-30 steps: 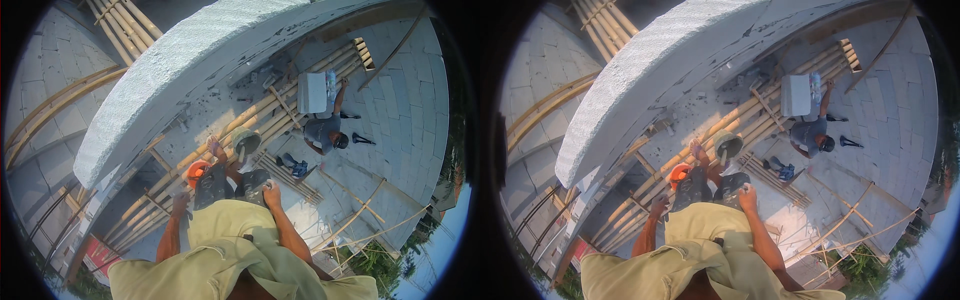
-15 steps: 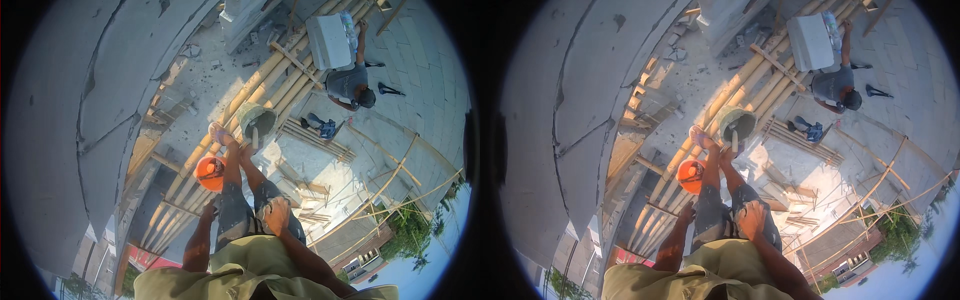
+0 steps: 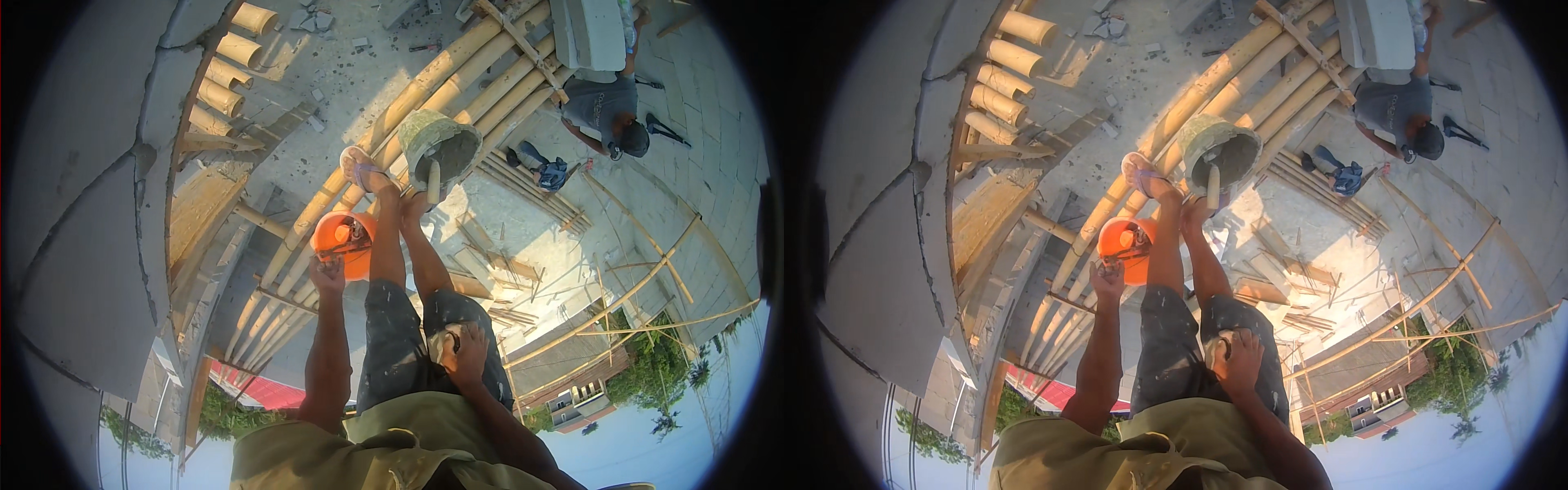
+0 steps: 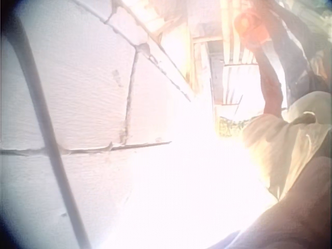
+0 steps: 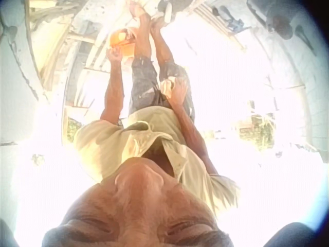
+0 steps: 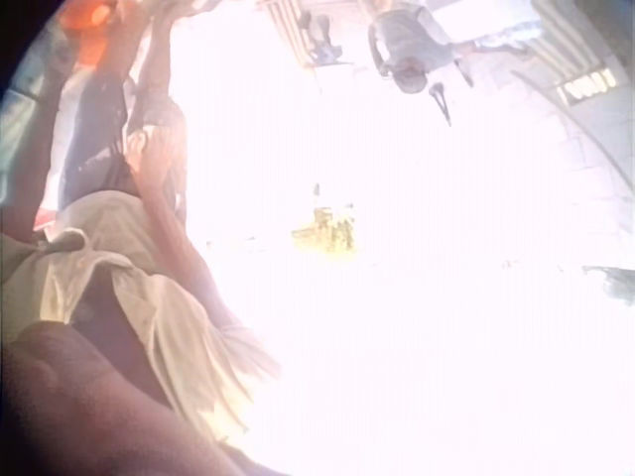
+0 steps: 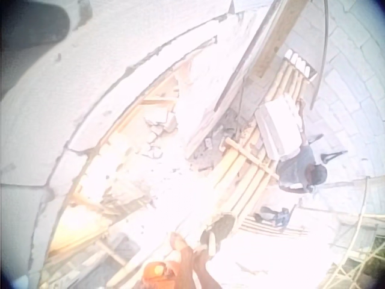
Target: The person spreads mortar along a wall using a trowel, positions concrete blocks on top by hand, and taps and aligns the blocks using a hatchet and a wooden board.
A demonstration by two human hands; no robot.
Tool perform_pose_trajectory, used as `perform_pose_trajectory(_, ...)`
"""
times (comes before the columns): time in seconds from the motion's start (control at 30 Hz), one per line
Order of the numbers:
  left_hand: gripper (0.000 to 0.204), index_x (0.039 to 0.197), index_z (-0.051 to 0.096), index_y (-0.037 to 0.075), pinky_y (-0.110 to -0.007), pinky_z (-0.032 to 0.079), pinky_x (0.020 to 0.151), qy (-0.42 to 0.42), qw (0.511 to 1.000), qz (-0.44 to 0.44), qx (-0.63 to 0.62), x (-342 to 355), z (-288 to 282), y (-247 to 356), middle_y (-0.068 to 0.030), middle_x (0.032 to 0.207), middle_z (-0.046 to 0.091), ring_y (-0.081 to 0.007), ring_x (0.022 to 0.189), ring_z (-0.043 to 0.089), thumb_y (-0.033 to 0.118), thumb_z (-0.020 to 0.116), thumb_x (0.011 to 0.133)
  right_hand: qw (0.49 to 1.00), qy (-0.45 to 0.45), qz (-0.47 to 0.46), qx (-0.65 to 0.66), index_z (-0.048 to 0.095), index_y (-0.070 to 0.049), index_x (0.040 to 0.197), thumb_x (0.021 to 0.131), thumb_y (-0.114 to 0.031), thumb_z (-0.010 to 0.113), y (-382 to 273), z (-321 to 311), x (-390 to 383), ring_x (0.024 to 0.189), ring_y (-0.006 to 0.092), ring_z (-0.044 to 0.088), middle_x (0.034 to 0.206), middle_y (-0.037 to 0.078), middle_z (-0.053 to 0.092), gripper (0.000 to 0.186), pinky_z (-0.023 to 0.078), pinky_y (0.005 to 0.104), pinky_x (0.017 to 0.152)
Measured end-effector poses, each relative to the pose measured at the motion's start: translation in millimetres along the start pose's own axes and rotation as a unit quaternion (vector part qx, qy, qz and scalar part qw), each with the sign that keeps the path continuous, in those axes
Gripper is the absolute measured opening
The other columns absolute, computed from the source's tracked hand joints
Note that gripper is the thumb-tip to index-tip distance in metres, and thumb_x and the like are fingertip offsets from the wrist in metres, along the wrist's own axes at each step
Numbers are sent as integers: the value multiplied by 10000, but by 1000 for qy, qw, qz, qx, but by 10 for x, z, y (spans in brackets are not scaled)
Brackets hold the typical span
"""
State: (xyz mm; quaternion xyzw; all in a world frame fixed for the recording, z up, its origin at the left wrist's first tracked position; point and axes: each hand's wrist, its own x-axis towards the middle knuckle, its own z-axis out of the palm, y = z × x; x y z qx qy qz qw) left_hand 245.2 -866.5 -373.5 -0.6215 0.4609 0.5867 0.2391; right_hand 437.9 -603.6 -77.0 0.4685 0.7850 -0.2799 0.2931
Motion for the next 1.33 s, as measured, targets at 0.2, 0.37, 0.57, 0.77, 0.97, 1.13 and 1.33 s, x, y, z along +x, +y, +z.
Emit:
perform_pose_trajectory(0.2,593,642,325,194,-362,430,658,-3,998,56,-39,-857,152,79,26,568,316,-149,536,354,563,516,1065,953,24,-108,282,686,-43,1154,907,-8,615,-593,32,570,1044,397,624,1109,161,646,260,511,468,912)
perform_pose_trajectory(0.37,607,648,252,174,-347,312,571,-54,983,162,60,-1737,318,446,30,572,230,-150,522,244,508,446,1116,901,-116,-238,344,618,26,1324,975,-23,537,-1691,779,1343,1237,409,606,1321,241,630,362,484,451,1061)
perform_pose_trajectory(0.57,614,624,242,179,-340,217,543,-159,946,207,191,-2446,657,754,39,578,179,-133,528,168,471,397,1141,947,-148,-90,271,531,58,1372,1009,-175,554,-2468,1478,2261,1249,425,593,1336,291,594,431,483,515,1048)
perform_pose_trajectory(0.77,622,616,244,176,-342,200,536,-170,942,220,186,-2678,476,946,37,584,181,-133,526,171,474,402,1139,943,-218,-8,251,523,62,1321,994,-253,603,-2747,1389,2204,1182,430,621,1314,295,597,461,523,532,954)
perform_pose_trajectory(0.97,602,608,274,169,-337,245,540,-66,954,229,181,-1734,-71,960,31,577,209,-144,521,212,402,461,1131,941,-164,-60,288,468,72,1348,950,-167,648,-2584,1170,1488,1124,438,652,1356,285,568,498,529,513,937)
perform_pose_trajectory(1.13,597,617,441,122,-347,437,626,-64,923,182,333,-1178,-747,808,-4,565,389,-171,571,463,464,503,1102,916,-264,-83,290,447,90,1377,921,-144,673,-2171,683,1249,1175,422,642,1347,273,574,560,530,482,962)
perform_pose_trajectory(1.33,659,854,745,23,-359,495,728,1,822,158,547,-530,-1400,804,-107,763,708,-223,695,612,594,491,1062,911,-251,-129,301,443,54,1445,875,-203,766,-1376,298,1712,1162,330,660,1344,268,584,703,525,401,993)
